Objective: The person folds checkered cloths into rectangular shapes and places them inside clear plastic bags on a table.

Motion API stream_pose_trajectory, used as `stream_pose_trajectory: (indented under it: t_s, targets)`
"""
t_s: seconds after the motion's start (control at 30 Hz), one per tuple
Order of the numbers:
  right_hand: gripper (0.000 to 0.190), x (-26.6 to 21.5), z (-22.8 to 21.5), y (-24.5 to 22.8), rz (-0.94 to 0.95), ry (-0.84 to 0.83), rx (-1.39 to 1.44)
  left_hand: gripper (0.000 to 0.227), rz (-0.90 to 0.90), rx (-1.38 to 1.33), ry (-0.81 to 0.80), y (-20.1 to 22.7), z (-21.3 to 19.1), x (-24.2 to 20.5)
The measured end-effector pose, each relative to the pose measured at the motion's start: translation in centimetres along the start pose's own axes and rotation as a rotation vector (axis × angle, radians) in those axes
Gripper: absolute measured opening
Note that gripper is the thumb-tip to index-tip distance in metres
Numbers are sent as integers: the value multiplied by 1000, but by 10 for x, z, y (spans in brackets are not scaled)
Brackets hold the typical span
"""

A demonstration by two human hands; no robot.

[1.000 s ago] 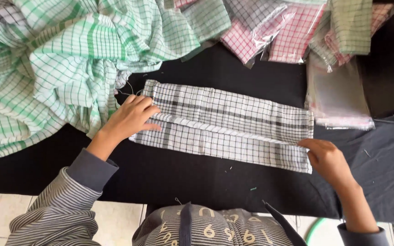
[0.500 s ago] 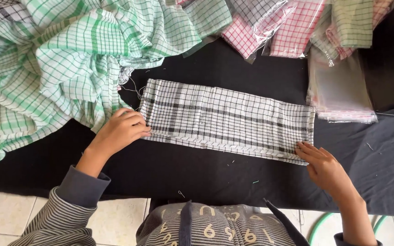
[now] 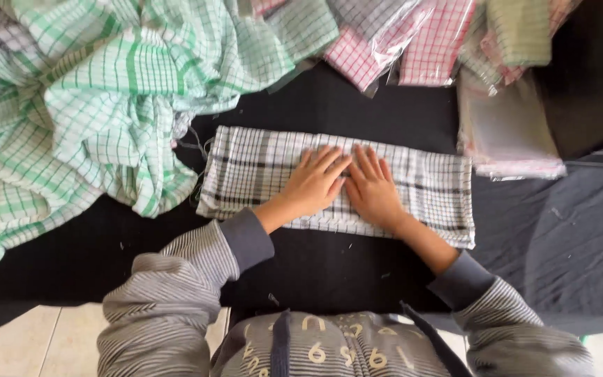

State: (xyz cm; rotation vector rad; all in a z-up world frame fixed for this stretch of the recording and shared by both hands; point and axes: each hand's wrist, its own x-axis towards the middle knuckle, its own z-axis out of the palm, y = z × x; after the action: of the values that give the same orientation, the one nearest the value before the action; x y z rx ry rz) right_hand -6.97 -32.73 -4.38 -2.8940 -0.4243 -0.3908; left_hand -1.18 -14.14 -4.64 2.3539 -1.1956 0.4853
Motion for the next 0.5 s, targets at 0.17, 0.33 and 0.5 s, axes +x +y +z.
stream_pose_trajectory:
  t_s: [0.17,0.33,0.5]
  targets:
    - [56,-33,9,87,129,213,-149,52,-206,26,-73,-18,-52,-17]
    - [69,-55,-23,136,526,-218,-130,52,-467,181,-86,-77,-76,-54]
    - [58,-58,-33,126,465,-66,-127,52,-495,286,-34,-106,-52,-80]
